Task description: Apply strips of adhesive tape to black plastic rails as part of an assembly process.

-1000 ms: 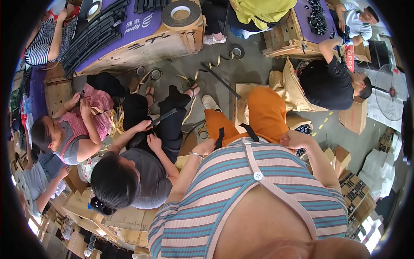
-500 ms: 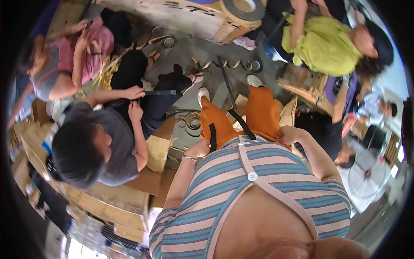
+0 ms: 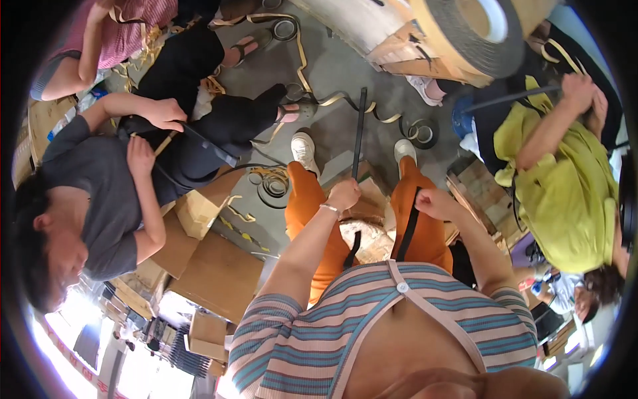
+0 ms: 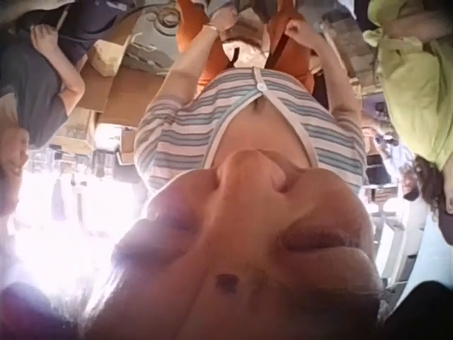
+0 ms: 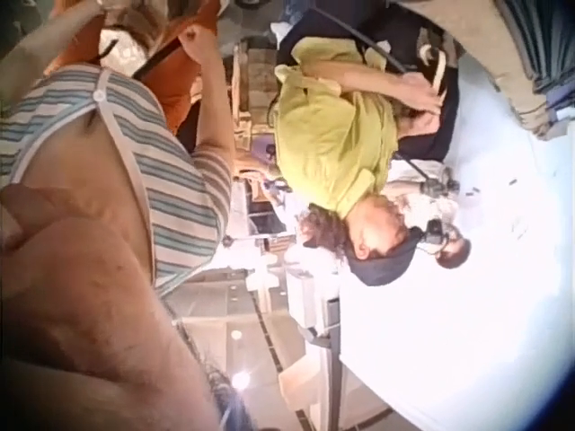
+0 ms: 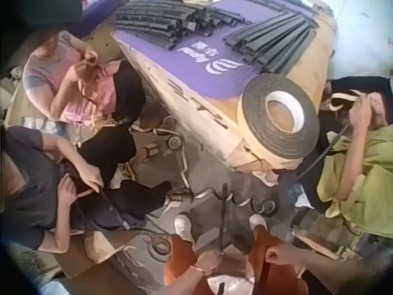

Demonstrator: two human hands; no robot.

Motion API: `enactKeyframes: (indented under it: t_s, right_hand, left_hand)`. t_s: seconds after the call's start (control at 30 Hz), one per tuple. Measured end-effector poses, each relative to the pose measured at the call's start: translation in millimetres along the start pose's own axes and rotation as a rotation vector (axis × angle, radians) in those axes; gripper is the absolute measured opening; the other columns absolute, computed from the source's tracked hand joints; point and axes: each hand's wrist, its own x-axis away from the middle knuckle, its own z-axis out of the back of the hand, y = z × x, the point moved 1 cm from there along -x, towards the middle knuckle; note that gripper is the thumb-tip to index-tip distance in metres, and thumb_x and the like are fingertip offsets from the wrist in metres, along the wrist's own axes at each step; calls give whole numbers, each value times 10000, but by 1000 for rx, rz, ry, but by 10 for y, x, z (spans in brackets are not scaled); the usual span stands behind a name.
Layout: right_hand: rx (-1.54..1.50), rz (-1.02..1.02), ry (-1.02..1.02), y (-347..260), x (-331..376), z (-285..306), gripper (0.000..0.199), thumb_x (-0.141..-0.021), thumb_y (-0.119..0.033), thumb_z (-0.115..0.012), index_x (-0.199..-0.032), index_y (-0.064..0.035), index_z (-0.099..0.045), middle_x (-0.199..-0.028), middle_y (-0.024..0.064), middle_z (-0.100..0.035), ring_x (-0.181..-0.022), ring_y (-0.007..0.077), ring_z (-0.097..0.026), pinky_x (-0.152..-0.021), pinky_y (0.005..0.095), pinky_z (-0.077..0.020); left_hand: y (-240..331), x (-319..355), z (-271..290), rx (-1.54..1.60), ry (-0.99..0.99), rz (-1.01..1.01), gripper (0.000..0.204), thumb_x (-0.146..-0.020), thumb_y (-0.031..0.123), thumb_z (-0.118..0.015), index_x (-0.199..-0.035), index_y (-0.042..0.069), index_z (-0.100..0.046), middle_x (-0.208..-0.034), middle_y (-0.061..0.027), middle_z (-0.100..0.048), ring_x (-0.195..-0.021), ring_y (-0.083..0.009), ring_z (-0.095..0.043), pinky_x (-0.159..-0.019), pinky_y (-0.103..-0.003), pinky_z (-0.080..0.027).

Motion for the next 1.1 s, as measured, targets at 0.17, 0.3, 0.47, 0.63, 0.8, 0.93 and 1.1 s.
enactKeyframes:
  t_s: [0.17, 0.3, 0.47, 0.63, 0.8, 0.93, 1.1]
  right_hand:
    - [16, 123, 173, 161, -1538, -34, 115, -767, -158, -593, -759, -47, -565, -689, 101, -614, -657, 247, -607, -597, 350, -458]
    - [195, 195, 243, -6, -2720, -182, 161, -756, -160, -601, -865, -42, -581, -843, 118, -621, -842, 285, -601, -711, 380, -474]
    - [593, 239, 338, -175, -3929, -398, 402, -761, -144, -588, -1131, -35, -474, -1167, 108, -503, -1101, 289, -472, -899, 373, -404]
    - [843, 276, 543, 249, -4804, -591, 395, -862, -112, -386, -1250, -67, -446, -1323, 83, -435, -1223, 233, -397, -1040, 397, -253]
    - [1002, 214, 133, 177, -4773, -419, 206, -826, -176, -470, -864, -112, -662, -926, 96, -656, -942, 289, -597, -894, 429, -414]
    - [542, 400, 507, 27, -4323, 31, 169, -820, -240, -516, -874, -117, -618, -885, 137, -628, -850, 348, -586, -721, 461, -470]
    - [569, 286, 632, -160, -3350, 462, 183, -838, -211, -499, -938, -117, -621, -896, 167, -616, -871, 364, -580, -740, 453, -469]
  left_hand:
    - [-283, -960, -470, -294, -39, 167, 550, -757, 335, -629, -1125, -39, -463, -1152, -204, -536, -1071, -333, -514, -875, -392, -426]
    - [-722, -1302, -785, -259, 23, 273, 683, -712, 384, -676, -1165, -52, -410, -1138, -223, -533, -1083, -340, -499, -901, -392, -401]
    - [-945, -1549, -947, 73, 24, 380, 673, -683, 376, -704, -1132, -53, -447, -1106, -247, -548, -1035, -369, -536, -872, -408, -439]
    - [-1068, -1725, -1071, 205, -123, 254, 552, -733, 314, -660, -1097, -58, -475, -1022, -268, -583, -982, -362, -566, -841, -386, -445]
    - [-1536, -1910, -1404, 466, -6, 236, 443, -747, 256, -645, -1069, -27, -533, -899, -220, -628, -865, -345, -606, -763, -366, -461]
    - [-1478, -1873, -1340, 418, 332, 82, 298, -777, 209, -610, -981, -4, -565, -719, -143, -628, -675, -291, -614, -612, -365, -470]
    - [-663, -1281, -628, 467, 260, 99, 165, -802, 174, -589, -857, 31, -527, -581, -44, -495, -501, -156, -496, -415, -300, -368]
